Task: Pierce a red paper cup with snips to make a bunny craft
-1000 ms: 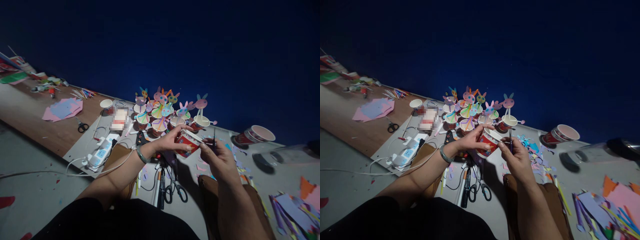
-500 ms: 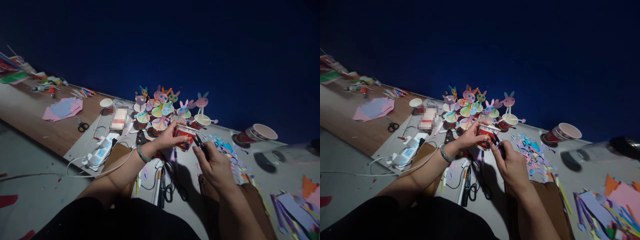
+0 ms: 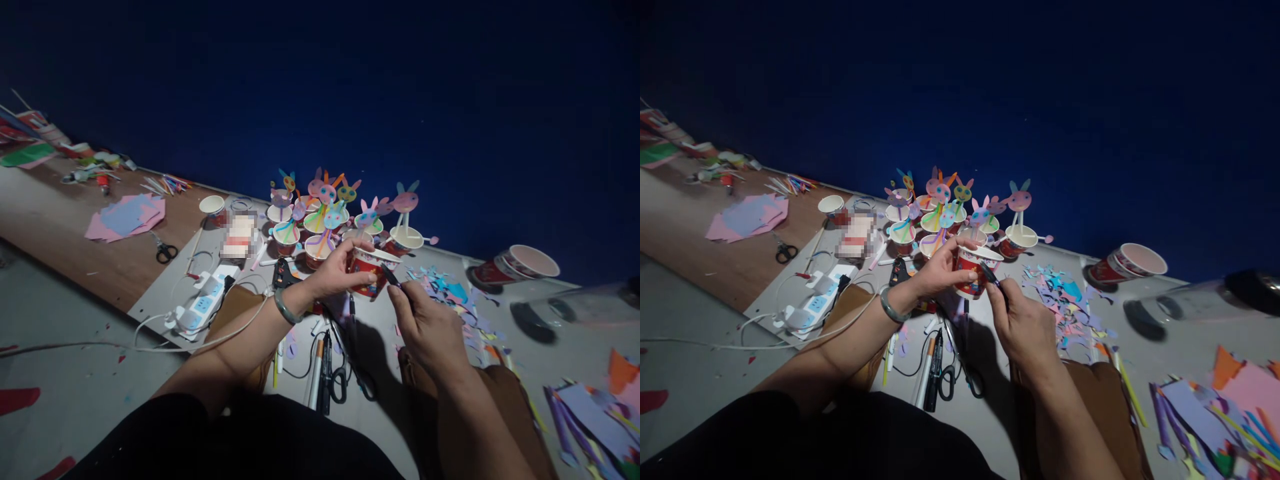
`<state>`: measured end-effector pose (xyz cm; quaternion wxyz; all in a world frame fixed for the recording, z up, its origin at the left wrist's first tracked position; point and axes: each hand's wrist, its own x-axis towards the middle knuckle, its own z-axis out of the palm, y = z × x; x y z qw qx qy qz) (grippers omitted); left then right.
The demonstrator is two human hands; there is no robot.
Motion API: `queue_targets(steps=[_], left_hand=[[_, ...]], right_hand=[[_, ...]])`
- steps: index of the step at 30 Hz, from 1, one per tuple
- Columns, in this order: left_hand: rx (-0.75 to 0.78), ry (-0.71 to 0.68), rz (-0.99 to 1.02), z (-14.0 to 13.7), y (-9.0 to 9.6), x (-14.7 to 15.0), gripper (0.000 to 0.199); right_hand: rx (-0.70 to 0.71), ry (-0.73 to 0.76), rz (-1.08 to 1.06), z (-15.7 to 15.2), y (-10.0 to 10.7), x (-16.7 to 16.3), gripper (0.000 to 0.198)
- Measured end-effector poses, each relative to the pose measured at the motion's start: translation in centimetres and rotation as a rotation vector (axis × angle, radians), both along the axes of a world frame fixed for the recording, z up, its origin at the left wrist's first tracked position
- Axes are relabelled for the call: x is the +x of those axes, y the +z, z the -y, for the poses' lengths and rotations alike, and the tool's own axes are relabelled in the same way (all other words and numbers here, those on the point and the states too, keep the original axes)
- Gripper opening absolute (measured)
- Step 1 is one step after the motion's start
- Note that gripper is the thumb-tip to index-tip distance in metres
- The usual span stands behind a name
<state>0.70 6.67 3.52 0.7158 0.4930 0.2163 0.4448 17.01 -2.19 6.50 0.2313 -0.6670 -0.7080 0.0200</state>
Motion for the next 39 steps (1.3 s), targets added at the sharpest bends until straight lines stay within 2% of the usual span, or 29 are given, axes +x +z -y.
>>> queue_targets(steps=[11, 16, 19, 24, 31, 34, 39], left_hand=[[0.029, 0.004, 0.005, -0.10, -0.01, -0.27, 0.057], [0.108, 0.127, -0.078, -0.32, 0.32, -0.08, 0.030], [0.138, 0.154, -0.113, -0.42, 0.41, 0.03, 0.025], [0.078, 0.094, -0.116, -0.43, 0.09, 0.05, 0.026], [0.011, 0.101, -0.126, -0.28, 0.47, 0.12, 0.037], [0.069, 0.118, -0.134, -0.27, 0.57, 0.14, 0.036], [0.250, 0.212, -0.145, -0.48, 0.44, 0.09, 0.034]], right_hand=[[-0.032, -0.007, 0.016, 0.17, 0.06, 0.17, 0.041], [0.008, -0.041, 0.086, 0.15, -0.03, 0.18, 0.044], [0.013, -0.050, 0.118, 0.06, -0.10, 0.23, 0.044], [-0.019, -0.054, 0.111, 0.08, -0.13, 0.32, 0.043], [-0.075, -0.043, 0.081, 0.01, -0.21, 0.26, 0.043], [-0.069, -0.047, 0.106, -0.06, -0.28, 0.29, 0.044], [-0.029, -0.062, 0.192, -0.09, -0.64, 0.20, 0.046]])
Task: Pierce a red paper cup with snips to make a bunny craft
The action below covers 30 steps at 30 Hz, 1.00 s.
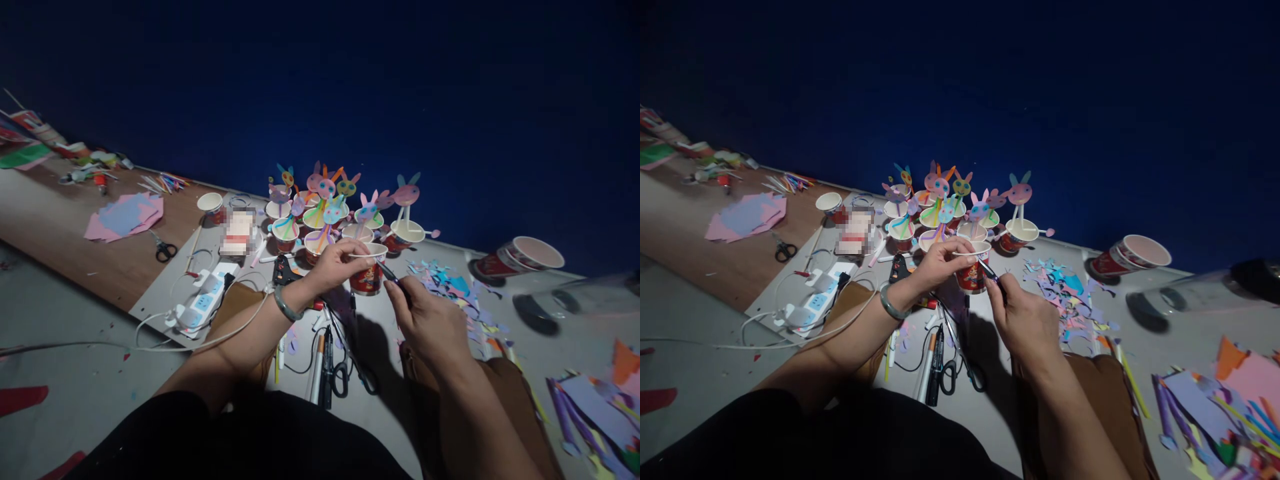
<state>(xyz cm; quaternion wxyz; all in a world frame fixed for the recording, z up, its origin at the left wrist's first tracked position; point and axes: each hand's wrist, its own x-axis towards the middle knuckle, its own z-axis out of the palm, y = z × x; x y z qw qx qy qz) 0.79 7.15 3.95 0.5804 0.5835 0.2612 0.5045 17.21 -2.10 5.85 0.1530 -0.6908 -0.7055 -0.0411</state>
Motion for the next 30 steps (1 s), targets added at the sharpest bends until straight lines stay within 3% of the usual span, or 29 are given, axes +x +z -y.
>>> queue_targets(steps=[5, 10, 14, 17, 22, 24, 25, 27, 30], left_hand=[[0.016, -0.001, -0.076, -0.1, -0.3, 0.1, 0.032], [0.071, 0.074, -0.128, 0.0, -0.5, 0.1, 0.017], [0.137, 0.135, -0.199, -0.1, -0.5, -0.1, 0.007], [0.222, 0.181, -0.292, -0.1, -0.5, -0.3, 0.006], [0.338, 0.239, -0.380, -0.1, -0.4, -0.4, 0.003], [0.362, 0.252, -0.389, -0.1, -0.4, -0.5, 0.004], [0.370, 0.258, -0.395, -0.1, -0.4, -0.5, 0.004], [0.374, 0.260, -0.409, -0.1, -0.4, -0.5, 0.005], [0.355, 0.247, -0.406, -0.1, -0.5, -0.5, 0.005]], right_hand=[[0.048, -0.026, 0.151, -0.1, -0.3, -0.3, 0.047], [0.141, -0.011, 0.282, -0.5, -1.0, -0.5, 0.046], [0.166, 0.009, 0.285, -0.9, -1.7, -0.4, 0.045], [0.061, -0.013, 0.032, -1.3, -1.8, -0.3, 0.043], [-0.409, 0.085, -0.932, -2.3, -1.7, -0.1, 0.043], [-0.539, 0.069, -1.182, -2.5, -1.9, -0.2, 0.044], [-0.542, 0.064, -1.210, -2.4, -2.0, -0.4, 0.044], [-0.407, 0.061, -1.041, -2.2, -2.3, -0.8, 0.044], [-0.047, -0.040, -0.452, -1.5, -2.7, -1.5, 0.042]])
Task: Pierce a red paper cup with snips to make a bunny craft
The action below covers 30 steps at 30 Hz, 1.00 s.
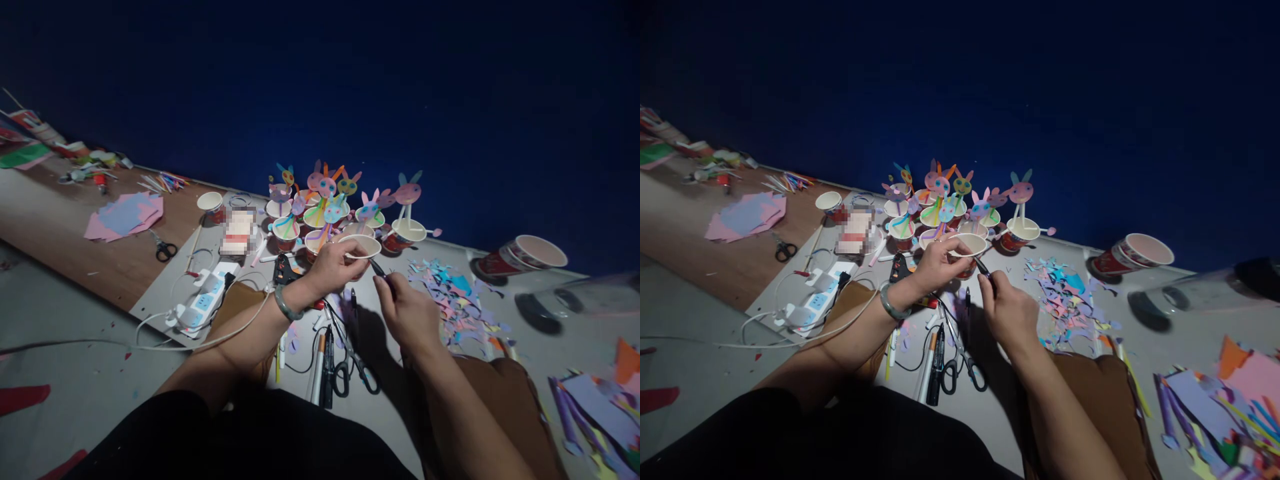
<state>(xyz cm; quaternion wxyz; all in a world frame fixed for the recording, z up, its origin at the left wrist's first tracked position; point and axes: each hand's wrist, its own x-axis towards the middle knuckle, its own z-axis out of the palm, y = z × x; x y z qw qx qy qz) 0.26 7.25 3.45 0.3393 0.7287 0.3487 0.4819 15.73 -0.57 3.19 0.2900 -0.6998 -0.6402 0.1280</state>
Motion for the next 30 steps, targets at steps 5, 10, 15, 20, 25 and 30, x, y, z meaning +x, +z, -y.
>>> queue_targets(steps=[5, 10, 15, 20, 25, 30], left_hand=[[-0.007, 0.012, -0.006, 0.0, -0.2, 0.0, 0.006], [0.067, 0.012, -0.039, 0.1, 0.0, -0.1, 0.007], [0.105, 0.011, -0.051, 0.0, -0.2, -0.1, 0.006], [0.089, 0.036, -0.080, -0.1, -0.7, -0.1, 0.007], [0.098, 0.022, -0.080, 0.0, -0.3, -0.1, 0.007], [0.127, 0.035, -0.109, 0.1, 0.0, -0.2, 0.006]], right_hand=[[0.110, -0.064, 0.328, 0.2, -0.1, -0.3, 0.041], [-0.311, 0.203, -0.603, -0.6, 0.5, 0.5, 0.043], [-0.142, 0.079, -0.334, -0.5, 0.1, 0.2, 0.044], [0.146, -0.107, 0.258, -0.1, -0.5, -0.4, 0.039], [-0.161, 0.135, -0.472, -0.5, 0.1, 0.0, 0.042], [-0.297, 0.124, -0.641, -0.5, 0.1, 0.0, 0.042]])
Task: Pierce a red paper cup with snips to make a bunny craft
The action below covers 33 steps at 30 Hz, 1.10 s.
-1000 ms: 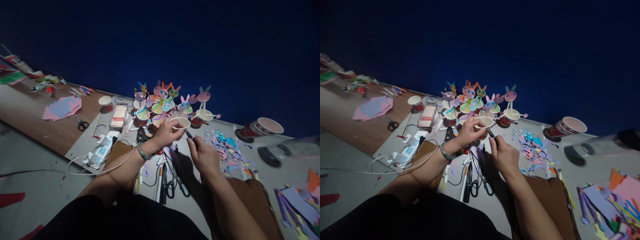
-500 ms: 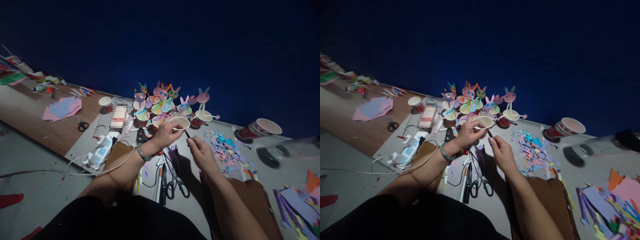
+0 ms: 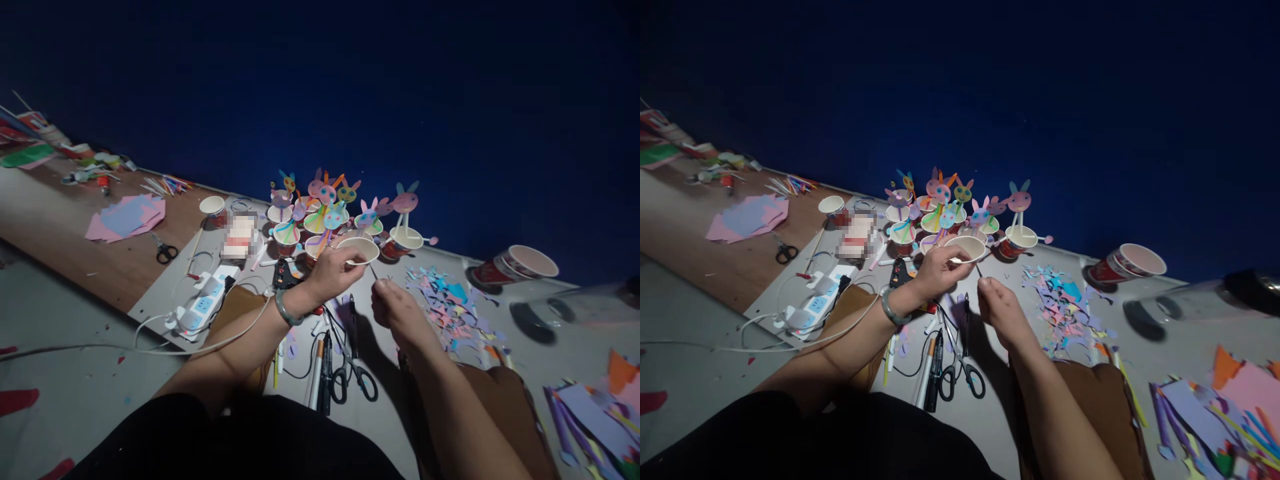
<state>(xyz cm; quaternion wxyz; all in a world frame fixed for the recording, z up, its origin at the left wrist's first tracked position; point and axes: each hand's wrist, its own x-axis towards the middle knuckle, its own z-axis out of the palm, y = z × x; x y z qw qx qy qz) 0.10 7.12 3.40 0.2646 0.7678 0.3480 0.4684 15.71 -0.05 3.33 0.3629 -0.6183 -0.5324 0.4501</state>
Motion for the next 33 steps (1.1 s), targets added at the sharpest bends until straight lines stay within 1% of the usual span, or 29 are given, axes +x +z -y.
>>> queue_targets(steps=[3, 4, 5, 6, 7, 8, 10, 11, 12, 13, 14, 15, 18, 19, 20, 21, 22, 23, 25, 26, 27, 28, 29, 31, 32, 33], left_hand=[[0.006, 0.006, -0.015, -0.1, -0.3, 0.0, 0.007], [0.005, 0.005, -0.020, -0.1, -0.4, 0.0, 0.007], [0.005, 0.005, -0.022, -0.2, -0.4, 0.0, 0.008], [0.011, 0.006, -0.022, -0.2, -0.5, 0.0, 0.008], [0.024, 0.008, -0.019, -0.2, -0.5, 0.0, 0.008], [0.041, 0.011, -0.014, -0.3, -0.5, 0.0, 0.008], [0.068, 0.011, -0.005, -0.3, -0.4, 0.0, 0.007], [0.074, 0.009, -0.006, -0.3, -0.3, 0.0, 0.007], [0.077, 0.008, -0.009, -0.3, -0.3, 0.0, 0.007], [0.080, 0.008, -0.014, -0.3, -0.3, 0.0, 0.007], [0.086, 0.008, -0.017, -0.3, -0.4, 0.0, 0.007], [0.095, 0.012, -0.019, -0.3, -0.5, 0.0, 0.007], [0.109, 0.024, -0.028, -0.4, -0.8, 0.1, 0.007], [0.105, 0.027, -0.034, -0.5, -0.9, 0.1, 0.007], [0.103, 0.027, -0.040, -0.5, -1.0, 0.1, 0.007], [0.103, 0.025, -0.045, -0.5, -1.0, 0.2, 0.008], [0.106, 0.021, -0.048, -0.5, -1.1, 0.2, 0.008], [0.112, 0.019, -0.049, -0.5, -1.1, 0.2, 0.007], [0.124, 0.019, -0.056, -0.5, -1.2, 0.3, 0.007], [0.130, 0.021, -0.061, -0.5, -1.2, 0.3, 0.007], [0.135, 0.024, -0.068, -0.5, -1.2, 0.3, 0.008], [0.142, 0.025, -0.075, -0.5, -1.2, 0.3, 0.008], [0.145, 0.026, -0.080, -0.5, -1.3, 0.3, 0.009], [0.145, 0.024, -0.078, -0.5, -1.3, 0.3, 0.009], [0.142, 0.023, -0.075, -0.5, -1.3, 0.3, 0.009], [0.140, 0.023, -0.072, -0.5, -1.2, 0.3, 0.009]], right_hand=[[0.237, -0.202, 0.457, 0.2, -0.4, -0.3, 0.038], [0.300, -0.249, 0.605, 0.3, -0.5, -0.4, 0.037], [0.339, -0.268, 0.695, 0.3, -0.6, -0.4, 0.036], [0.339, -0.241, 0.691, 0.2, -0.6, -0.3, 0.036], [0.310, -0.189, 0.605, 0.2, -0.5, -0.2, 0.038], [0.252, -0.122, 0.461, 0.1, -0.4, -0.2, 0.040], [0.082, 0.029, 0.128, -0.1, -0.1, 0.0, 0.043], [0.018, 0.077, 0.023, -0.2, 0.0, 0.1, 0.045], [-0.009, 0.091, -0.016, -0.2, 0.0, 0.1, 0.045], [-0.002, 0.081, -0.008, -0.2, 0.0, 0.1, 0.045], [0.042, 0.044, 0.051, -0.2, -0.1, 0.0, 0.045], [0.112, -0.019, 0.157, -0.1, -0.3, -0.1, 0.044], [0.314, -0.213, 0.575, 0.1, -0.7, -0.3, 0.041], [0.359, -0.257, 0.685, 0.2, -0.7, -0.3, 0.041], [0.378, -0.264, 0.725, 0.2, -0.7, -0.3, 0.041], [0.359, -0.229, 0.665, 0.2, -0.6, -0.3, 0.041], [0.308, -0.175, 0.530, 0.1, -0.4, -0.3, 0.041], [0.223, -0.106, 0.344, 0.0, -0.3, -0.2, 0.042], [0.008, 0.031, -0.039, -0.2, 0.1, 0.0, 0.044], [-0.070, 0.064, -0.162, -0.3, 0.2, 0.1, 0.044], [-0.097, 0.069, -0.197, -0.3, 0.2, 0.1, 0.045], [-0.064, 0.050, -0.137, -0.3, 0.2, 0.1, 0.045], [0.019, 0.004, 0.003, -0.2, 0.0, 0.1, 0.044], [0.232, -0.135, 0.407, -0.1, -0.3, -0.1, 0.041], [0.312, -0.196, 0.595, 0.0, -0.5, -0.2, 0.040], [0.358, -0.241, 0.731, 0.1, -0.6, -0.3, 0.039]])
